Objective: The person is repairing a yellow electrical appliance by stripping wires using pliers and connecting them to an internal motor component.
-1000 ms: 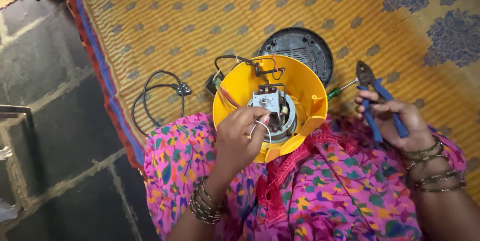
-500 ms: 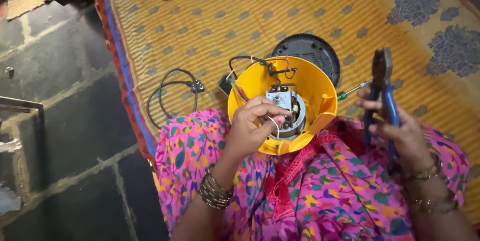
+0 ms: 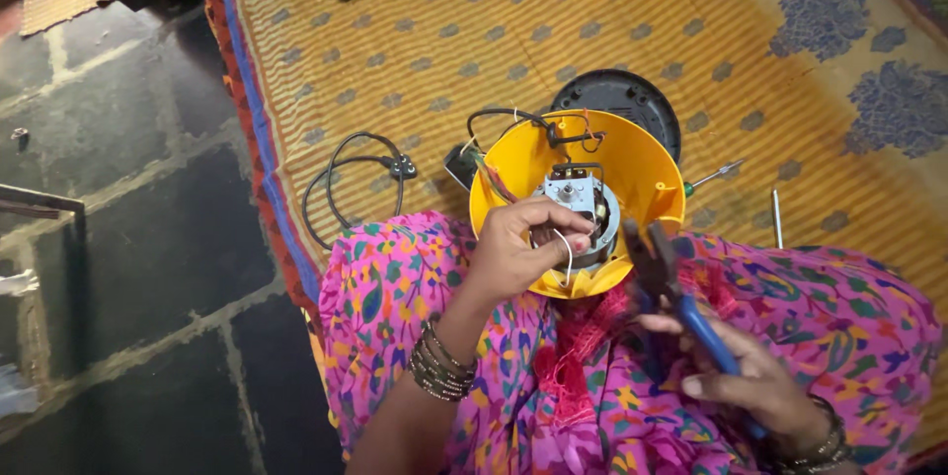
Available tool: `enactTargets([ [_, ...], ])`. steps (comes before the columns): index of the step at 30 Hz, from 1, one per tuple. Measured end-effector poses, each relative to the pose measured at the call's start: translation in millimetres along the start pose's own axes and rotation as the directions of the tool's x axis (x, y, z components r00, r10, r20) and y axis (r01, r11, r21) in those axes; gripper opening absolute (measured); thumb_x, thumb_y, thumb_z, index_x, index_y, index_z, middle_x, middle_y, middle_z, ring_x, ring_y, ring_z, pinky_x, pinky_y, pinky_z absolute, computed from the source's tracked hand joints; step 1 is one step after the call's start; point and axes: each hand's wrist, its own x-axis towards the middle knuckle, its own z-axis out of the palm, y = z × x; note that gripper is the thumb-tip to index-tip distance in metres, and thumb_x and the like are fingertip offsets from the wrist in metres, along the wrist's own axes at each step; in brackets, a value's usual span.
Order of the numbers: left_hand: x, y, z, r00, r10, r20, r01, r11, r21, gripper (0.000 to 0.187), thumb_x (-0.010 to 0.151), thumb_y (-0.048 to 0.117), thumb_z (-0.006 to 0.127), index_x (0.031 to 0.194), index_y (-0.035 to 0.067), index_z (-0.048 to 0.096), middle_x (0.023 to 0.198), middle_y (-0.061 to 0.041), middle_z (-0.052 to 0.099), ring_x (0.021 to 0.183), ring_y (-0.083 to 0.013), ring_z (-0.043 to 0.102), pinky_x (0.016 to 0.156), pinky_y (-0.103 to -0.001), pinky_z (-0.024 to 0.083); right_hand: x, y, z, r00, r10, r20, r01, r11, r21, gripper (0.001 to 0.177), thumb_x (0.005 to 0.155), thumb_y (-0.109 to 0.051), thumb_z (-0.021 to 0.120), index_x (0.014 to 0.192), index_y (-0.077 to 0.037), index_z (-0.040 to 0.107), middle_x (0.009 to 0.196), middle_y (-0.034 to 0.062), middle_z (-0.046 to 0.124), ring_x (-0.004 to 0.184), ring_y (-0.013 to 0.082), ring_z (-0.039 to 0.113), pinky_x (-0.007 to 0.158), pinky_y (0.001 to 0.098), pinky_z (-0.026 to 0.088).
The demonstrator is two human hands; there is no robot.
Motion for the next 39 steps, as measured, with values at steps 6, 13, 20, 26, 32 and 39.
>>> enactTargets([
  [6, -2, -2, -2, 0.996, 0.092, 0.004, -0.092, 0.990, 0.109, 0.014, 0.089, 0.008, 0.078, 0.103, 0.004, 0.078, 0.095, 0.002, 0.073, 0.087, -0.0036, 0.067, 0.079, -0.020, 0.053, 10, -11, 21, 0.974, -0.220, 0.057, 0.227, 0.948, -0.221, 0.079, 0.074, -0.004, 0.072, 0.149, -0.004, 0.048, 0.148, 0.0147, 0.059, 0.129, 0.0146, 0.055, 0.104, 0.0304, 0.045],
  [13, -1, -2, 1, 0.999, 0.034, -0.030, -0.029, 0.988, 0.155, 0.014, 0.085, 0.012, 0.084, 0.098, 0.006, 0.080, 0.082, 0.007, 0.066, 0.066, 0.0013, 0.049, 0.058, -0.020, 0.038, 12, -25, 46, 0.958, -0.284, 0.022, 0.270, 0.879, -0.392, 0.066, 0.071, -0.005, 0.074, 0.137, -0.002, 0.066, 0.158, 0.0135, 0.049, 0.148, 0.0253, 0.041, 0.117, 0.0398, 0.025],
  [20, -2, 1, 0, 0.994, 0.080, -0.073, -0.058, 0.962, 0.265, 0.014, 0.083, 0.013, 0.085, 0.094, 0.007, 0.080, 0.076, 0.006, 0.067, 0.062, 0.0020, 0.050, 0.055, -0.019, 0.040, 21, -18, 53, 0.936, -0.351, 0.018, 0.337, 0.882, -0.329, 0.060, 0.079, -0.002, 0.073, 0.138, 0.000, 0.062, 0.153, 0.0159, 0.052, 0.146, 0.0299, 0.039, 0.117, 0.0430, 0.029],
  [26, -1, 0, 1, 0.993, 0.079, -0.087, -0.051, 0.954, 0.295, 0.013, 0.082, 0.012, 0.084, 0.093, 0.006, 0.080, 0.074, 0.006, 0.067, 0.060, 0.0018, 0.050, 0.053, -0.019, 0.040, 20, -16, 55, 0.894, -0.447, 0.011, 0.399, 0.787, -0.471, 0.045, 0.078, 0.001, 0.072, 0.122, 0.003, 0.070, 0.138, 0.0145, 0.058, 0.142, 0.0261, 0.044, 0.114, 0.0382, 0.032],
  [32, 0, 0, 1, 0.993, 0.104, -0.050, -0.082, 0.940, 0.331, 0.011, 0.085, 0.011, 0.081, 0.093, 0.005, 0.079, 0.076, 0.004, 0.066, 0.060, 0.0000, 0.049, 0.055, -0.021, 0.040, 14, -2, 45, 0.959, -0.281, -0.034, 0.272, 0.948, -0.168, 0.031, 0.077, 0.001, 0.075, 0.108, 0.002, 0.072, 0.129, 0.0138, 0.063, 0.118, 0.0243, 0.058, 0.103, 0.0381, 0.043],
  [39, 2, 3, 5, 0.995, 0.095, -0.026, -0.081, 0.944, 0.320, 0.011, 0.085, 0.011, 0.080, 0.095, 0.007, 0.079, 0.076, 0.004, 0.059, 0.062, -0.0024, 0.048, 0.057, -0.022, 0.041, 4, -22, 58, 0.924, -0.379, -0.055, 0.326, 0.852, -0.411, 0.032, 0.077, 0.000, 0.073, 0.108, -0.001, 0.075, 0.123, 0.0119, 0.065, 0.117, 0.0235, 0.061, 0.096, 0.0362, 0.048],
])
